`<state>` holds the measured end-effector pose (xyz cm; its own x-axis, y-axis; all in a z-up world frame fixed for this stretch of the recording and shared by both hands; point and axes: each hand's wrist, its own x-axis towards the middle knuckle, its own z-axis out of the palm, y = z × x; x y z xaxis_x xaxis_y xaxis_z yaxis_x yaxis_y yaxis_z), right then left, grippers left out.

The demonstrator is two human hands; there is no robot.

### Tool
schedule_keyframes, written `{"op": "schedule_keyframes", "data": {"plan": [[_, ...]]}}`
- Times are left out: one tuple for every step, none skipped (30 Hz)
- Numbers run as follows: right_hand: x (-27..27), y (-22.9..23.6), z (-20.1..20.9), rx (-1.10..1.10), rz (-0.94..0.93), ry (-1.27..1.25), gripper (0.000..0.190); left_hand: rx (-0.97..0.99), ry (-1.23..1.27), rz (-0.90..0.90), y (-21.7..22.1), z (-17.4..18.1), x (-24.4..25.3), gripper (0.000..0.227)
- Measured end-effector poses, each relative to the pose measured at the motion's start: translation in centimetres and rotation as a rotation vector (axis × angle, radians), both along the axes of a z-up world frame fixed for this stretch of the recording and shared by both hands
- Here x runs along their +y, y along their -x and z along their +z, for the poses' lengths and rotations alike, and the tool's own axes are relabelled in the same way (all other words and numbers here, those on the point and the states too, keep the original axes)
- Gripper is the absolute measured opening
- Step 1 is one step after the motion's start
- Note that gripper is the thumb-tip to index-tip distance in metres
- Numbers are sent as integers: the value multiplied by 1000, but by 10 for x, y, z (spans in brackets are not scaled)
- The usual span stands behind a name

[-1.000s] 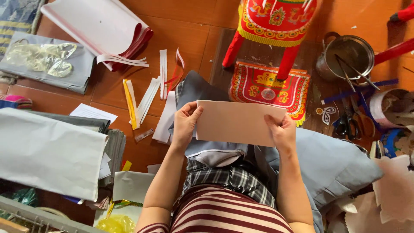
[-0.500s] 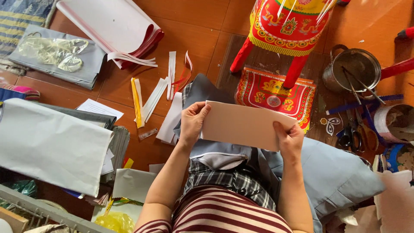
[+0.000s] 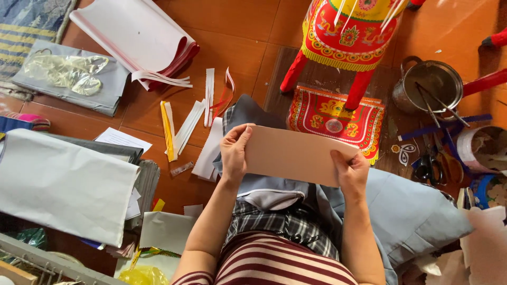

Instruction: Decorating and assembling traditional red horse figures using paper, glue, and scissors

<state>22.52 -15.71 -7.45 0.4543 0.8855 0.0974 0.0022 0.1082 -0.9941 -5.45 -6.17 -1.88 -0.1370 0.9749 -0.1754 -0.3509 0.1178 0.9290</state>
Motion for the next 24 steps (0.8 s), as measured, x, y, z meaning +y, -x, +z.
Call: {"op": "schedule_keyframes", "data": {"plan": [[0, -3, -10, 17, 2, -7, 14, -17, -3, 11, 3, -7, 2, 15], [2, -7, -20, 32, 3, -17, 15, -36, -8, 22, 5, -13, 6, 14], [2, -5, -21, 30, 0, -15, 15, -38, -5, 18, 7, -19, 6, 14], [3, -3, -22, 42, 0, -15, 13, -83, 6, 37, 9, -25, 8, 14], [3, -1, -22, 53, 0, -15, 11, -127, 18, 55, 10, -30, 9, 14], [3, -3, -24, 49, -8, -11, 11, -130, 23, 48, 13, -37, 10, 14], [2, -6, -27, 22, 7, 10, 10, -142, 25, 42, 15, -45, 12, 14], [0, -8, -30, -4, 19, 34, 10, -153, 31, 34, 18, -53, 12, 15], [0, -5, -23, -7, 9, 41, 10, -156, 40, 24, 17, -47, 9, 15], [0, -2, -17, -21, 23, 45, 9, -150, 31, -9, 16, -40, 7, 16], [0, 1, -10, -35, 38, 49, 9, -145, 23, -42, 16, -33, 5, 18], [0, 5, -1, -36, 24, 50, 9, -145, 25, -55, 16, -22, 3, 18], [0, 10, 8, -24, 17, 50, 10, -113, 9, -127, 17, -11, 0, 21], [1, 14, 17, -13, 12, 50, 10, -80, -7, -197, 18, 1, -3, 25], [0, 14, 16, -13, -1, 51, 10, -80, -5, -209, 21, 3, -6, 25], [1, 15, 13, 0, -1, 61, 12, -55, 6, -302, 24, 6, -9, 35], [1, 16, 11, 13, -1, 70, 13, -30, 17, -395, 27, 8, -12, 48], [1, 17, 14, 18, -8, 72, 13, -26, 20, -403, 30, -2, -10, 48], [1, 18, 17, 46, 33, 90, 13, 73, 36, -404, 32, -12, -8, 35], [1, 20, 20, 75, 77, 109, 14, 172, 52, -402, 36, -22, -7, 24], [1, 19, 17, 80, 72, 112, 14, 176, 56, -408, 37, -21, -6, 24], [0, 18, 14, 91, 82, 121, 15, 205, 46, -386, 37, -21, -6, 20], [0, 17, 10, 101, 92, 130, 15, 234, 36, -364, 38, -21, -6, 16], [1, 18, 12, 104, 91, 132, 15, 235, 39, -365, 37, -20, -6, 16]]}}
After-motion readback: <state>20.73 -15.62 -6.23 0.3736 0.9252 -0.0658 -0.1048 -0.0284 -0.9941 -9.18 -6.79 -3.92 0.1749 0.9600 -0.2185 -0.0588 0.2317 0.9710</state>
